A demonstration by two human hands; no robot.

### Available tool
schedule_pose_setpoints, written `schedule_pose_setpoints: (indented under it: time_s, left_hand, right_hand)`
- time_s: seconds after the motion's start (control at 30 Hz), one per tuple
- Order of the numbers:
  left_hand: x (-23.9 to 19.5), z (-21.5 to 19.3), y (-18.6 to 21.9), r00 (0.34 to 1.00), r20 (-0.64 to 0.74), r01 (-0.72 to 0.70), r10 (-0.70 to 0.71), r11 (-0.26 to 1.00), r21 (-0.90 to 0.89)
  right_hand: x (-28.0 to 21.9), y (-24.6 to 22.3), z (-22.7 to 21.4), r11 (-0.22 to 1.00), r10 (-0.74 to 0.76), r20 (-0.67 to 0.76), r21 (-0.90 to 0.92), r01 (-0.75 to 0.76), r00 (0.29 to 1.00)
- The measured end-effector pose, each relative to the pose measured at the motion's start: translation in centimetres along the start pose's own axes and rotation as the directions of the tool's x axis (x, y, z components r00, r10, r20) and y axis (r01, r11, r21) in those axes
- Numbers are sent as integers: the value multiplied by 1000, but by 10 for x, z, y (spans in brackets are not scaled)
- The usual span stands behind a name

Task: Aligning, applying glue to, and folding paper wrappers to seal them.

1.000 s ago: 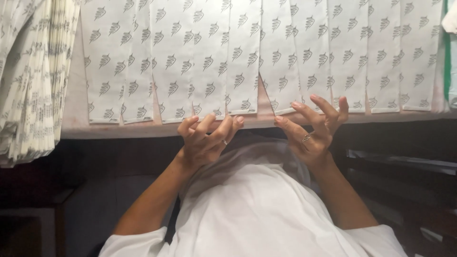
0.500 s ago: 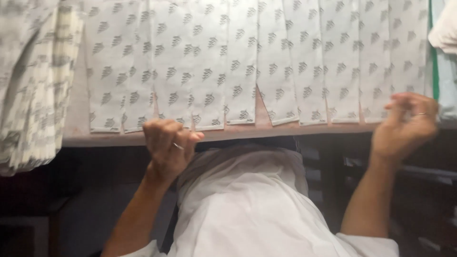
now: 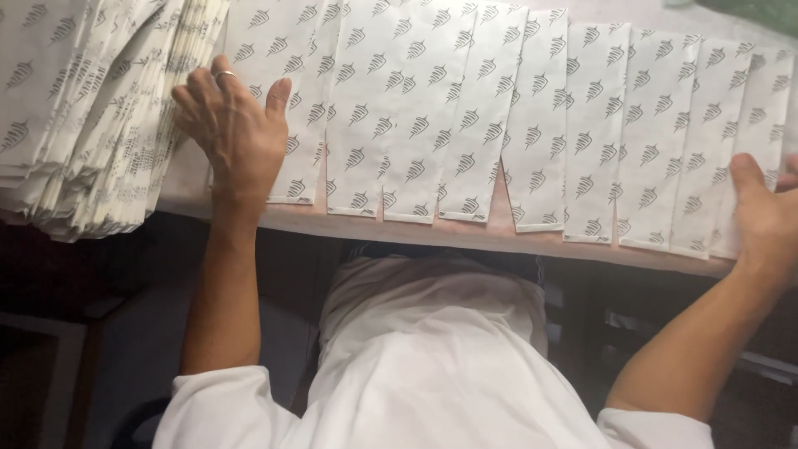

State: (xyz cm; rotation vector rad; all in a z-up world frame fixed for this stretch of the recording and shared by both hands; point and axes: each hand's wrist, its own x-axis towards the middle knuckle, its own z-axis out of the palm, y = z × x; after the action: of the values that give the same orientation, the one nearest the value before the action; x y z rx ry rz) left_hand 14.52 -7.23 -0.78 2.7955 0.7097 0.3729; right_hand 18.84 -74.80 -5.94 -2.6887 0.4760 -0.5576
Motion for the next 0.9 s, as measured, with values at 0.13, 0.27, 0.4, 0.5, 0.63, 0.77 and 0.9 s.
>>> schedule_pose_setpoints:
  time_s: [0.13,0.27,0.4,0.5,0.63,0.77,0.9]
  left_hand:
    - [15,8,15,988,88,117,-124,989,86]
    - [5,5,50,962,219,148,-164,985,86]
    - [-8,14,82,965,246,74,-95,993,96]
    - [-24,14,111,961,274,30,-46,998,60]
    - [-52,-12,151,909,402,-69,114,990,-126]
    - [-59,5,167,937,309,-74,164,957,-282]
    - [-61,-16,168,907,349,-32,234,867,-497]
  right_hand:
    - [-17,-63,-25,987,-3,124,163,-17,992]
    - [-24,-90,-20,956,-87,173,291,33,981]
    - [-53,-167,-22,842,-183,279,539,4,943]
    - [-80,-230,-28,768,-154,367,629,-123,917]
    - [-99,-271,-9,766,-280,418,640,-61,864]
    - [-111,-314,-33,690,-303,538,693,-208,787]
    - [-116,-334,-47,637,-291,605,700,-322,741]
